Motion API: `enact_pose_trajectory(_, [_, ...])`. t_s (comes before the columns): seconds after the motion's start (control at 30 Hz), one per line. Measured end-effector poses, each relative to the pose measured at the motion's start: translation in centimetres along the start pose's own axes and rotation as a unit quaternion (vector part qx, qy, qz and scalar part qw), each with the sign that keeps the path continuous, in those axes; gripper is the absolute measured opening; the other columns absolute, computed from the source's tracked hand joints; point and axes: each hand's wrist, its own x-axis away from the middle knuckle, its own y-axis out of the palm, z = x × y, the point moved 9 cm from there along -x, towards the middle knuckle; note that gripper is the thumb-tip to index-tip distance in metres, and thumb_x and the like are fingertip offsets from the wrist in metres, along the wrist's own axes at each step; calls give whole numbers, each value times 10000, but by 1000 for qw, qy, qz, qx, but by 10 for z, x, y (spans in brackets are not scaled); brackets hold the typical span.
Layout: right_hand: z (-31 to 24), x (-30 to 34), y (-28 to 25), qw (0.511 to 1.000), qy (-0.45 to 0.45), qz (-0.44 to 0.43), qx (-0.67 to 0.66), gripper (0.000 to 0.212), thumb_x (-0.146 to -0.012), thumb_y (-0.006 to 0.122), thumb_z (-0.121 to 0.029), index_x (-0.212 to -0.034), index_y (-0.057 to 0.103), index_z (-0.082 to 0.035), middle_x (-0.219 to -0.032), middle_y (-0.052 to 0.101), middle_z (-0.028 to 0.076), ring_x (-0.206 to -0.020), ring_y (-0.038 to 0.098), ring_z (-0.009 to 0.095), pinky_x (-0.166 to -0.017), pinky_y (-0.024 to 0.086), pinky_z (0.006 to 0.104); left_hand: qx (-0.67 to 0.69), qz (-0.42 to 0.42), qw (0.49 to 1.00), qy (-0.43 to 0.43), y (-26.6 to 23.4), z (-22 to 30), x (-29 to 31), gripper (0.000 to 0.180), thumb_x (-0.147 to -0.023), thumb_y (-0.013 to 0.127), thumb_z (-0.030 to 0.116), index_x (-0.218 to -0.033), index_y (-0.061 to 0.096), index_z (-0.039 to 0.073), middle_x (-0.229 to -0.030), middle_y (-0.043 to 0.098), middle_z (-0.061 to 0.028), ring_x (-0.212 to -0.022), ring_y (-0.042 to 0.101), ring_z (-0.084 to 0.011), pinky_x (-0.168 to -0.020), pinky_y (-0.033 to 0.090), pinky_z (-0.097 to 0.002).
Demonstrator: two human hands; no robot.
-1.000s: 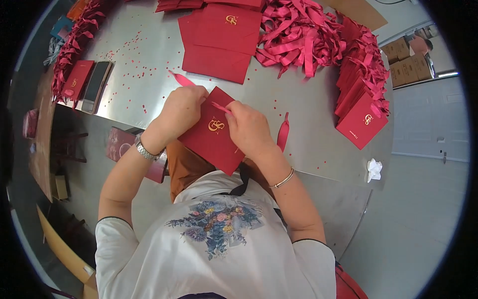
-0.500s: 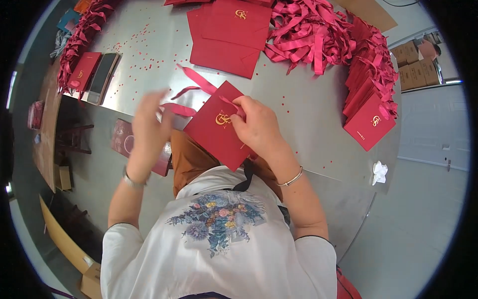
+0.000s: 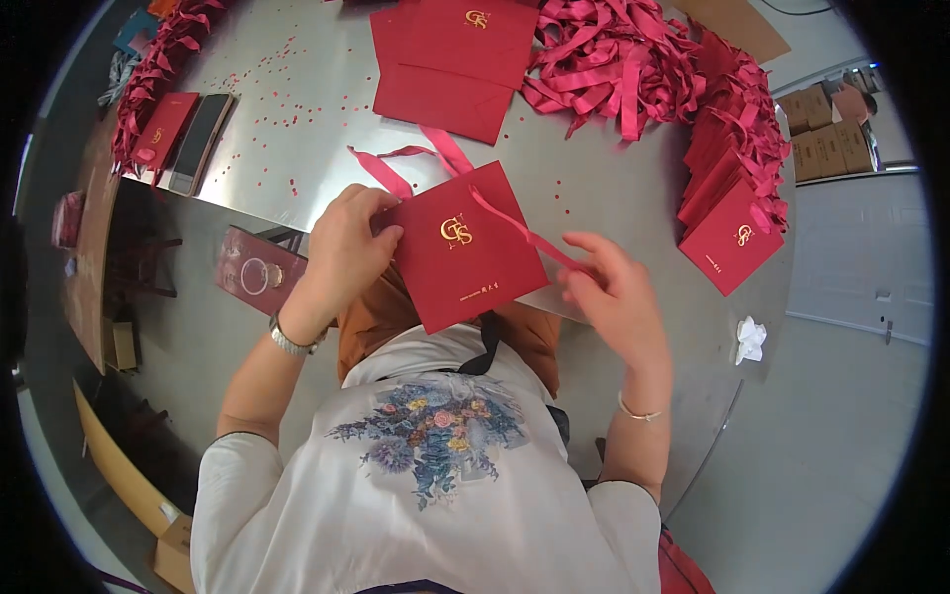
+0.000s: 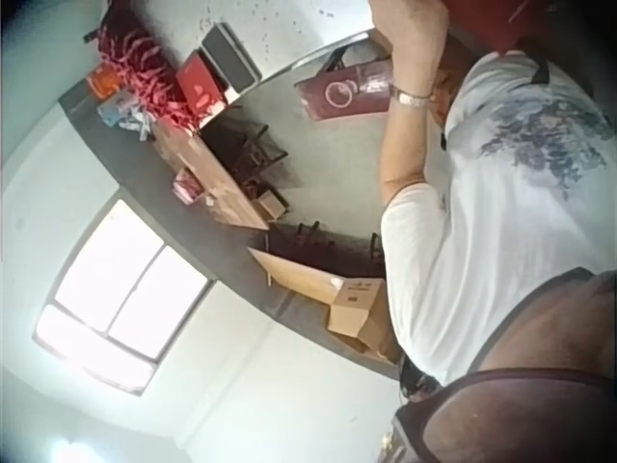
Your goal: The person threads pink ribbons through the holes of red paper bags by hand, one at a time, and places each finished bag onto a stack.
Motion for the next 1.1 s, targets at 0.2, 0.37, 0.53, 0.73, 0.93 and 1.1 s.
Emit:
enact_pose_trajectory(0.2, [4, 39, -38, 925, -75, -17, -371, 419, -864, 545, 24, -1282, 537, 42, -952, 698, 161, -739, 691, 207, -646, 550, 294, 7, -45, 999, -14, 7, -4, -19, 280, -749, 707, 101, -1018, 669, 32, -978, 639, -147, -897, 645, -321, -792, 521, -401])
enact_pose_trajectory(0.37, [-33, 28, -19, 888, -183, 26, -421, 344, -916, 492, 3, -1248, 545, 75, -1060, 674, 185, -818, 686, 219, -721, 546, 318, 16, -58, 998, -17, 9, 1, -21, 259, -757, 701, 105, -1006, 675, 38, -979, 640, -138, -889, 644, -320, -779, 518, -398])
enact_pose_trajectory(0.53, [-37, 6, 22, 964, -184, 40, -191, 222, -965, 546, -74, -1161, 629, -11, -1128, 621, 98, -927, 600, 166, -750, 490, 290, 9, -41, 999, -6, 8, 6, -24, 238, -766, 709, 130, -989, 683, 50, -966, 638, -123, -880, 639, -316, -759, 517, -395])
enact_pose_trajectory(0.73, [-58, -32, 102, 961, -273, 32, 0, 217, -866, 636, -18, -1081, 652, -32, -1010, 654, 141, -925, 638, 266, -787, 515, 350, -14, -21, 999, 42, 14, 12, -25, 198, -779, 720, 168, -945, 686, 68, -951, 623, -130, -939, 616, -328, -777, 524, -422])
enact_pose_trajectory(0.93, [-31, -45, 111, 988, -124, 88, -32, 196, -826, 735, -115, -926, 604, -9, -830, 690, 138, -748, 683, 276, -680, 529, 345, 98, -71, 993, 12, 17, 1, -32, 220, -739, 737, 57, -940, 664, 4, -935, 637, -122, -841, 644, -286, -748, 521, -361])
enact_pose_trajectory(1.1, [-37, -51, 114, 987, -141, 81, -8, 190, -824, 739, -124, -932, 632, -10, -788, 685, 133, -718, 680, 263, -645, 527, 356, 159, -164, 973, 30, 26, -4, -35, 179, -734, 694, 0, -903, 641, -25, -899, 630, -142, -823, 642, -262, -746, 517, -356])
